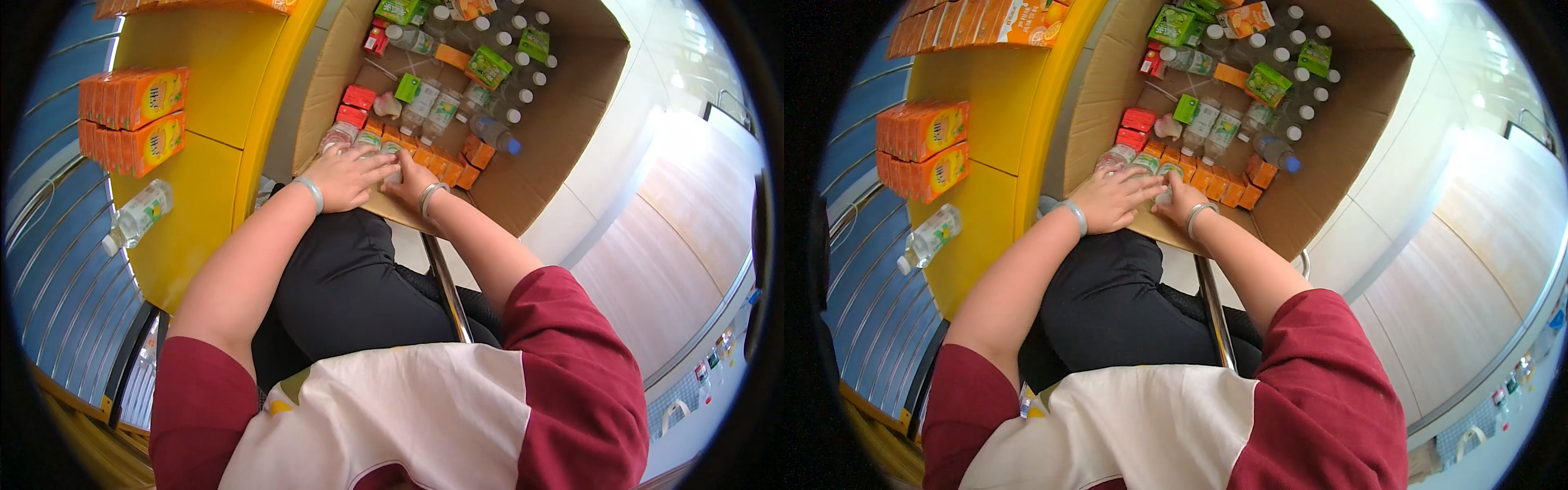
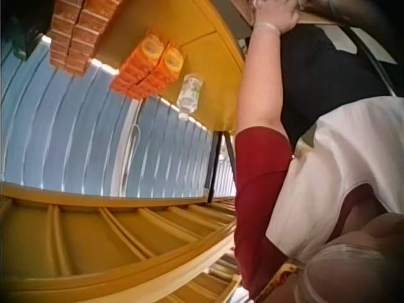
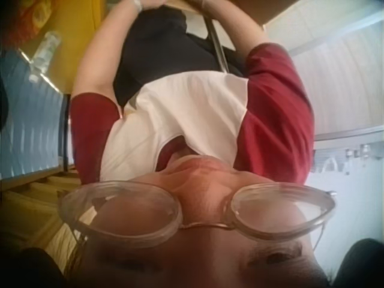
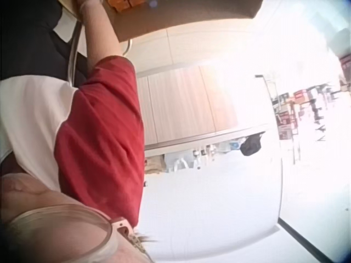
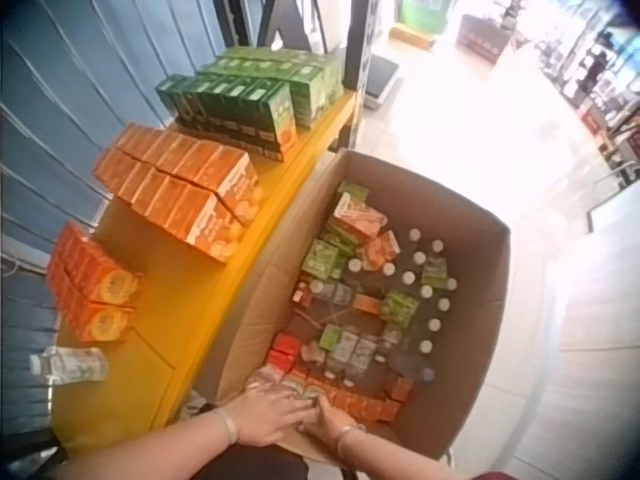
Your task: The person arranges small bottles and juice boxes from a cardboard box onto a yellow shelf. They pick up items one by one, place them in rows, and occasionally inspect the labels before setting them down.
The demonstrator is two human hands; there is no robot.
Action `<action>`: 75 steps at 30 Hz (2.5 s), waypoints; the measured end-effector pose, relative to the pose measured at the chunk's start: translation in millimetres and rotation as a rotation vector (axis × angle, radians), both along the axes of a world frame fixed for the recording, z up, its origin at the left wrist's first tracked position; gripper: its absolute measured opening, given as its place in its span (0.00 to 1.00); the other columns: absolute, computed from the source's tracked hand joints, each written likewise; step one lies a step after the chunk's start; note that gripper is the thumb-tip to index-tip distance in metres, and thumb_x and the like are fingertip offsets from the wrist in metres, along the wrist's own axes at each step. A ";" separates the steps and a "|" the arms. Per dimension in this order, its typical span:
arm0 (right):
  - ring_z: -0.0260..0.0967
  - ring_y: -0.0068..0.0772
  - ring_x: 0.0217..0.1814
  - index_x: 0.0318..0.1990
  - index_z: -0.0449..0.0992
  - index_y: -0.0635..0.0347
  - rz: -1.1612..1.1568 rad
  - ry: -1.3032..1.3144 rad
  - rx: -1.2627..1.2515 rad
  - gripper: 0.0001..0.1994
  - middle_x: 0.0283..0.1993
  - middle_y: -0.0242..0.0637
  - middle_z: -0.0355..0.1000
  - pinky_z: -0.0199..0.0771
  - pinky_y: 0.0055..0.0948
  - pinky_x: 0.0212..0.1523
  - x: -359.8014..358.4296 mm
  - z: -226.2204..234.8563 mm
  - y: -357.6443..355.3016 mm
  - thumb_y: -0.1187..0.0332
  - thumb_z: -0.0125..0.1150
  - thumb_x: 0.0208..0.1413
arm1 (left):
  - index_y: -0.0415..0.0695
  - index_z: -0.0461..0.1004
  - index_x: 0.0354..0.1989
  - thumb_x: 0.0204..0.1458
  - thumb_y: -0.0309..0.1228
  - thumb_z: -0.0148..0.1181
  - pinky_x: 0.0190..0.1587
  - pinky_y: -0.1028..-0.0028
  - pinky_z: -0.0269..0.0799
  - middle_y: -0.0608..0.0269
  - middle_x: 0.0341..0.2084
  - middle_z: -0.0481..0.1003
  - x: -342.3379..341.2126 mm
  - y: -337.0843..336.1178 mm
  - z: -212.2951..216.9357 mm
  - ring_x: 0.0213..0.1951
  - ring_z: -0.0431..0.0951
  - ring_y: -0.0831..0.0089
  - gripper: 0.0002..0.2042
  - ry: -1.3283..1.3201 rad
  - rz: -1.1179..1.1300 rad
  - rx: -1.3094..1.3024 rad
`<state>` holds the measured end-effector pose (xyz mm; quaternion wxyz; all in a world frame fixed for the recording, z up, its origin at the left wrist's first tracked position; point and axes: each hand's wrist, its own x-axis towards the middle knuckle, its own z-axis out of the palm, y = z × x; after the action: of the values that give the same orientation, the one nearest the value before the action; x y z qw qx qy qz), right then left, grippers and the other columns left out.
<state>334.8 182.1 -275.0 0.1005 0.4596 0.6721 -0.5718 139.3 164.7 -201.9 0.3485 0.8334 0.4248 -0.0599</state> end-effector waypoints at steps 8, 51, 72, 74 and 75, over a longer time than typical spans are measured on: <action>0.69 0.44 0.34 0.45 0.57 0.58 0.009 -0.025 -0.401 0.16 0.36 0.47 0.70 0.69 0.35 0.34 21.4 -20.7 20.6 0.73 0.48 0.47 | 0.60 0.54 0.59 0.54 0.45 0.35 0.53 0.53 0.53 0.79 0.61 0.49 2.7 -2.0 -28.7 0.59 0.54 0.68 0.22 0.125 -0.303 -0.074; 0.69 0.45 0.36 0.34 0.72 0.54 -0.300 -0.083 -0.135 0.10 0.33 0.45 0.71 0.68 0.35 0.37 52.1 13.1 0.8 0.61 0.54 0.47 | 0.60 0.54 0.59 0.53 0.42 0.36 0.53 0.52 0.54 0.79 0.60 0.51 3.3 1.1 -23.8 0.58 0.56 0.68 0.22 0.127 -0.247 -0.157; 0.65 0.50 0.48 0.61 0.47 0.49 0.231 -0.496 -0.041 0.28 0.50 0.51 0.63 0.64 0.42 0.46 49.5 2.5 33.3 0.48 0.34 0.56 | 0.56 0.54 0.59 0.52 0.42 0.39 0.54 0.54 0.53 0.75 0.59 0.54 1.9 0.8 -23.5 0.58 0.57 0.67 0.24 0.073 -0.195 -0.160; 0.57 0.50 0.56 0.61 0.49 0.45 0.158 -0.514 -0.085 0.26 0.57 0.49 0.56 0.58 0.43 0.53 58.3 -37.2 39.7 0.48 0.30 0.57 | 0.56 0.55 0.59 0.52 0.42 0.39 0.54 0.54 0.53 0.75 0.59 0.54 2.4 0.3 -23.9 0.58 0.57 0.67 0.23 0.072 -0.198 -0.147; 0.54 0.51 0.59 0.61 0.49 0.44 0.096 -0.516 -0.131 0.25 0.59 0.47 0.54 0.56 0.43 0.56 58.1 -46.8 45.0 0.47 0.29 0.57 | 0.56 0.55 0.59 0.52 0.42 0.39 0.54 0.54 0.53 0.75 0.59 0.55 3.0 0.8 -23.9 0.58 0.57 0.67 0.23 0.072 -0.197 -0.150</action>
<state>392.9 227.1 -321.8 0.3250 0.5504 0.6066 -0.4727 142.3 165.5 -225.8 0.3867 0.8399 0.3476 -0.1555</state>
